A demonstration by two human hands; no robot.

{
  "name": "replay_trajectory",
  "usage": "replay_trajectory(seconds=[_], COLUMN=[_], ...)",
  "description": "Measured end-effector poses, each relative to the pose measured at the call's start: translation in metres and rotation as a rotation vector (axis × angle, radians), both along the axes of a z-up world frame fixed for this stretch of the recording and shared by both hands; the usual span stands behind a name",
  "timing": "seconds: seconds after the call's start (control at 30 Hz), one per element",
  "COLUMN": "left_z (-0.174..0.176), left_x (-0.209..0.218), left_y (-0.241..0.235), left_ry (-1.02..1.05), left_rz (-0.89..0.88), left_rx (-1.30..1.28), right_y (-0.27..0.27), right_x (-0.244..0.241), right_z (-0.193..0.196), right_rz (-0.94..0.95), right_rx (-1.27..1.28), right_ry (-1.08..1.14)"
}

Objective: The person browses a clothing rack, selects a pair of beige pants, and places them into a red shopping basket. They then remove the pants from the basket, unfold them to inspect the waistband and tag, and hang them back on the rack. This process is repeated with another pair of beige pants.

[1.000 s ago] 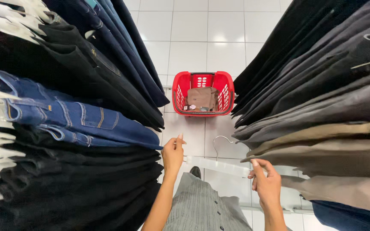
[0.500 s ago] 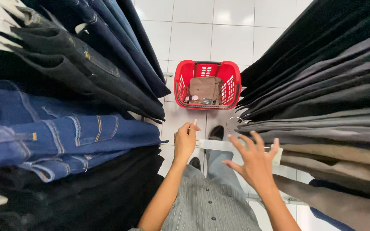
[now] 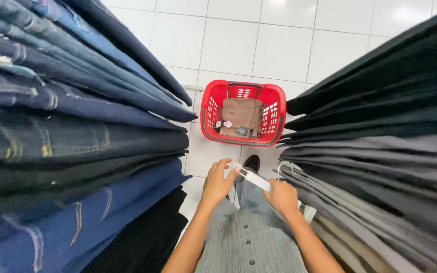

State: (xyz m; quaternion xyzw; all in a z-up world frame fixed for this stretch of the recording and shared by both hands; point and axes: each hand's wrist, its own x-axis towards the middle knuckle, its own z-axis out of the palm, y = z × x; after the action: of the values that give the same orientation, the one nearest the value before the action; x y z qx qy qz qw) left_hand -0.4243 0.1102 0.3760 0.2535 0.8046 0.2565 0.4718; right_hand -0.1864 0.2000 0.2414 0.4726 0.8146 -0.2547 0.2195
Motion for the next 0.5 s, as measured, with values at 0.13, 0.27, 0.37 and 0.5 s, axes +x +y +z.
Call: replay_trajectory(seconds=[0.13, 0.27, 0.37, 0.5], left_z=[-0.059, -0.101, -0.128, -0.191], left_x=[-0.019, -0.032, -0.038, -0.038], left_y=[0.015, 0.027, 0.040, 0.042], left_ry=[-0.006, 0.008, -0.025, -0.073], left_rz=[0.036, 0.083, 0.077, -0.003], left_rx=[-0.094, -0.107, -0.176, -0.248], right_y=[0.054, 0.093, 0.100, 0.092], right_x=[0.018, -0.003, 0.030, 0.028], right_z=[-0.043, -0.022, -0.117, -0.152], right_rz=[-0.243, -0.463, -0.686, -0.929], right_rx=[-0.077, -0.172, -0.179, -0.253], right_ry=[-0.077, 0.032, 0.046, 0.012])
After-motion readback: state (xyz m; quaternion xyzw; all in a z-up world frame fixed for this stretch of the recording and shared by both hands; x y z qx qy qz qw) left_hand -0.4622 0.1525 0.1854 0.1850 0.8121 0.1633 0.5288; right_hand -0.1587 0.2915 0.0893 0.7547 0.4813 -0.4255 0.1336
